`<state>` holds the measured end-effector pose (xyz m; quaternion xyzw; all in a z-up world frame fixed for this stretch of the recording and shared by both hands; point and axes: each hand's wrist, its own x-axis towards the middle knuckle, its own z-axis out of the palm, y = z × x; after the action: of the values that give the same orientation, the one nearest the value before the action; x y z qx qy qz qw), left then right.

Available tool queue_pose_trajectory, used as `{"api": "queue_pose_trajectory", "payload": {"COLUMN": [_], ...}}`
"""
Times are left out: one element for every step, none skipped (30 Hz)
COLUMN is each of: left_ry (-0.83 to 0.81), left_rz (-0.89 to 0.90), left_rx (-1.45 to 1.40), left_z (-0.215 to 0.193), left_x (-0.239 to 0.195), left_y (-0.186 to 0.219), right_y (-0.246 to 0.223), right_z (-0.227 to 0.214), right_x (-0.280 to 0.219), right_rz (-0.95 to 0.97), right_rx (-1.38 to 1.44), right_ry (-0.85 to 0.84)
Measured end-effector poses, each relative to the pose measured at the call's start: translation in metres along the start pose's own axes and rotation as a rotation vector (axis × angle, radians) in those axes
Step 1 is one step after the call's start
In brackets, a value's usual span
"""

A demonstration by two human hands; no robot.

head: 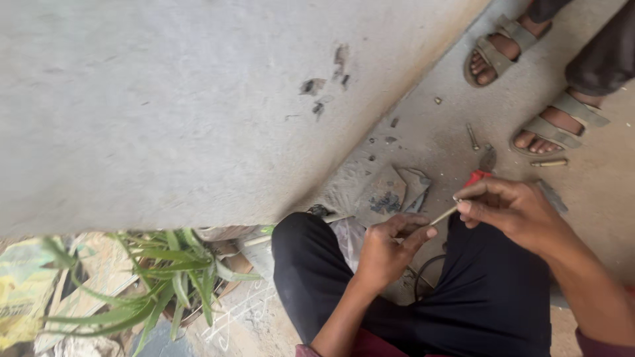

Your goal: The person installs a metal plate on a concrete wall by hammering bolts into pre-drilled holes, then tightening them with a wrench. The person uses a hammer, bolts, and a wrench to secure the plate.

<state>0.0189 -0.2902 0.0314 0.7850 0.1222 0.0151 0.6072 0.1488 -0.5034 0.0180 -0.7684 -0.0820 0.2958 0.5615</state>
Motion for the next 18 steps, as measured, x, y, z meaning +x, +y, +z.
{"api": "queue_pose_trajectory", "payload": {"left_ry": [-0.009,-0.018,-0.019,0.01,0.036,0.062,0.082,0.102,0.124,0.15,0.184,0.215,0.269,0.322,0.385,0.392,0.389,0.385], "left_rz": [0.005,0.011,0.022,-0.023,-0.06,-0.096,-0.107,-0.117,-0.148,-0.105,-0.07,-0.034,0.005,0.046,0.096,0.11,0.131,0.153], "left_rx": [0.013,0.025,0.041,0.062,0.085,0.11,0.105,0.1,0.096,0.164,0.239,0.314,0.347,0.381,0.412,0.451,0.49,0.53], "left_z": [0.014,0.031,0.047,0.064,0.081,0.096,0.11,0.122,0.134,0.144,0.151,0.159,0.165,0.169,0.173,0.177,0.178,0.179], "left_x": [0.004,0.011,0.018,0.023,0.031,0.038,0.043,0.046,0.041,0.038,0.031,0.021,0.016,0.012,0.014,0.015,0.018,0.021], "left_y": [-0.007,-0.016,-0.029,-0.044,-0.062,-0.082,-0.104,-0.128,-0.151,-0.174,-0.195,-0.212,-0.226,-0.237,-0.246,-0.253,-0.259,-0.266], "right_y": [0.01,0.023,0.038,0.057,0.078,0.101,0.122,0.143,0.165,0.185,0.202,0.216,0.226,0.233,0.237,0.241,0.245,0.252], "right_z": [-0.01,-0.02,-0.028,-0.032,-0.033,-0.032,-0.031,-0.027,-0.019,-0.01,0.0,0.009,0.019,0.03,0.035,0.036,0.037,0.036], "right_x": [0.009,0.02,0.036,0.048,0.058,0.068,0.078,0.087,0.089,0.086,0.08,0.069,0.062,0.052,0.049,0.045,0.042,0.042], "right_rz": [0.069,0.114,0.15,0.186,0.152,0.119,0.082,0.137,0.206,0.273,0.168,0.058,-0.07,-0.07,-0.088,-0.111,-0.128,-0.167], "right_rx": [-0.08,-0.072,-0.063,-0.053,-0.118,-0.183,-0.256,-0.302,-0.349,-0.396,-0.515,-0.632,-0.744,-0.782,-0.822,-0.78,-0.732,-0.834], "right_ry": [-0.013,-0.025,-0.04,-0.054,-0.053,-0.053,-0.068,-0.025,0.001,0.027,0.155,0.281,0.405,0.547,0.694,0.721,0.759,0.817]}}
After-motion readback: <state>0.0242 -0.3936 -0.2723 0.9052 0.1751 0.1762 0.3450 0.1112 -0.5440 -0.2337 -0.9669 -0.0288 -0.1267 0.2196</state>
